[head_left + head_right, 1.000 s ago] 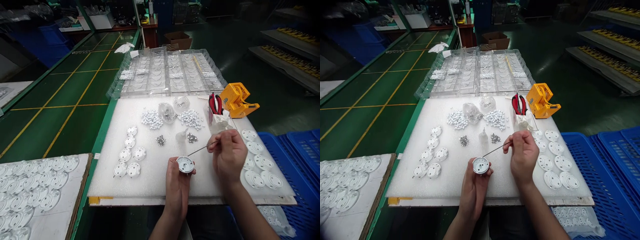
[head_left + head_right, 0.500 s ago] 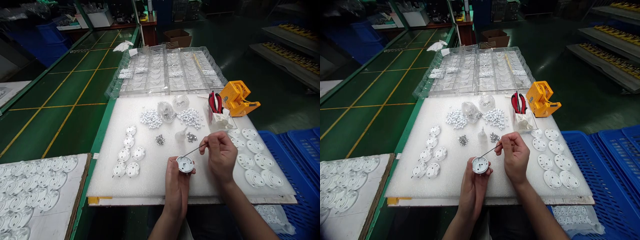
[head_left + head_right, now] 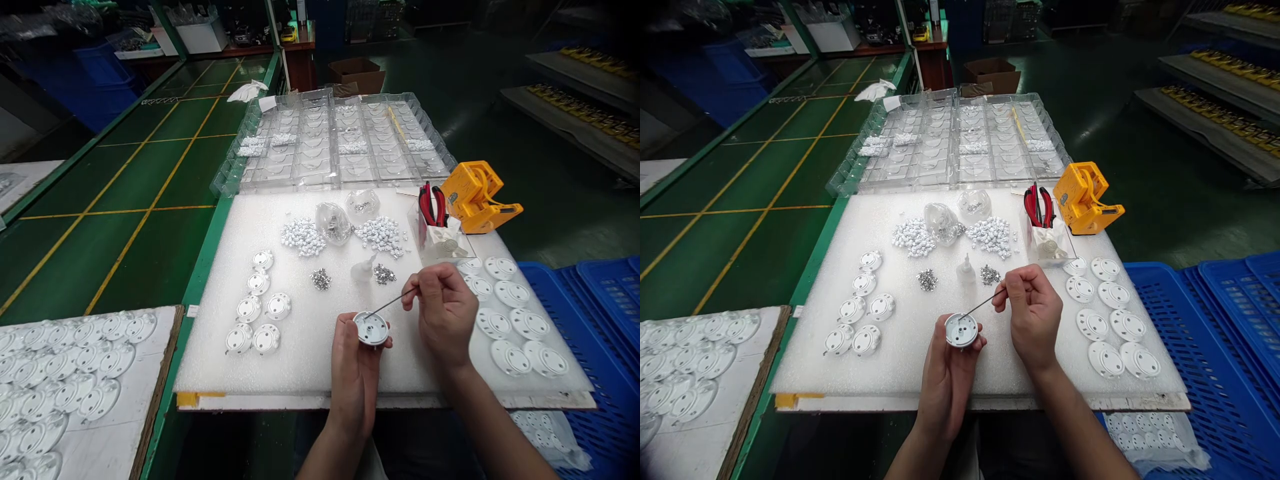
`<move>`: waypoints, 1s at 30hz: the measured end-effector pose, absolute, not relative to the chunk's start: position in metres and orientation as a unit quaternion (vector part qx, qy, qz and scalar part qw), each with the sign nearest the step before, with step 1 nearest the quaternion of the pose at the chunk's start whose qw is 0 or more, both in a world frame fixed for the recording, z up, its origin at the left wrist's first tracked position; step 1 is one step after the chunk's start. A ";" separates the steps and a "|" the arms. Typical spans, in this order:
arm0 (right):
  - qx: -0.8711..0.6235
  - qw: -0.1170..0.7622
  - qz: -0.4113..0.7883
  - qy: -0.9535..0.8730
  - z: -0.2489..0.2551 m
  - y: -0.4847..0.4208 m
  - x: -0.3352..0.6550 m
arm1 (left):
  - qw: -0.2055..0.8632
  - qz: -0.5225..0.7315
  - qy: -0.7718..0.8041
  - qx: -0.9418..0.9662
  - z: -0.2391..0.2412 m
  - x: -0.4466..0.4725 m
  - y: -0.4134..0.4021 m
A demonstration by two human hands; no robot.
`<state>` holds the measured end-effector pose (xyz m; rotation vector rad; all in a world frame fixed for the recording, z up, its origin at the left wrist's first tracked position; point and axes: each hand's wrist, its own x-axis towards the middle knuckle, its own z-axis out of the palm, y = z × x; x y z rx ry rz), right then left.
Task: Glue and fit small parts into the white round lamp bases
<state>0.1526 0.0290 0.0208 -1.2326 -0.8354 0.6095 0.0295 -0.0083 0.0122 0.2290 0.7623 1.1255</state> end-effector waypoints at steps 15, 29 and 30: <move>-0.589 0.703 -0.144 -0.371 0.062 0.037 0.239 | 0.778 0.508 0.355 0.099 0.017 0.027 -0.007; -0.696 0.549 -0.139 -0.441 0.055 0.045 0.243 | 0.781 0.507 0.351 0.100 0.015 0.027 -0.007; -0.691 0.547 -0.121 -0.456 0.059 0.042 0.240 | 0.781 0.506 0.352 0.099 0.016 0.027 -0.007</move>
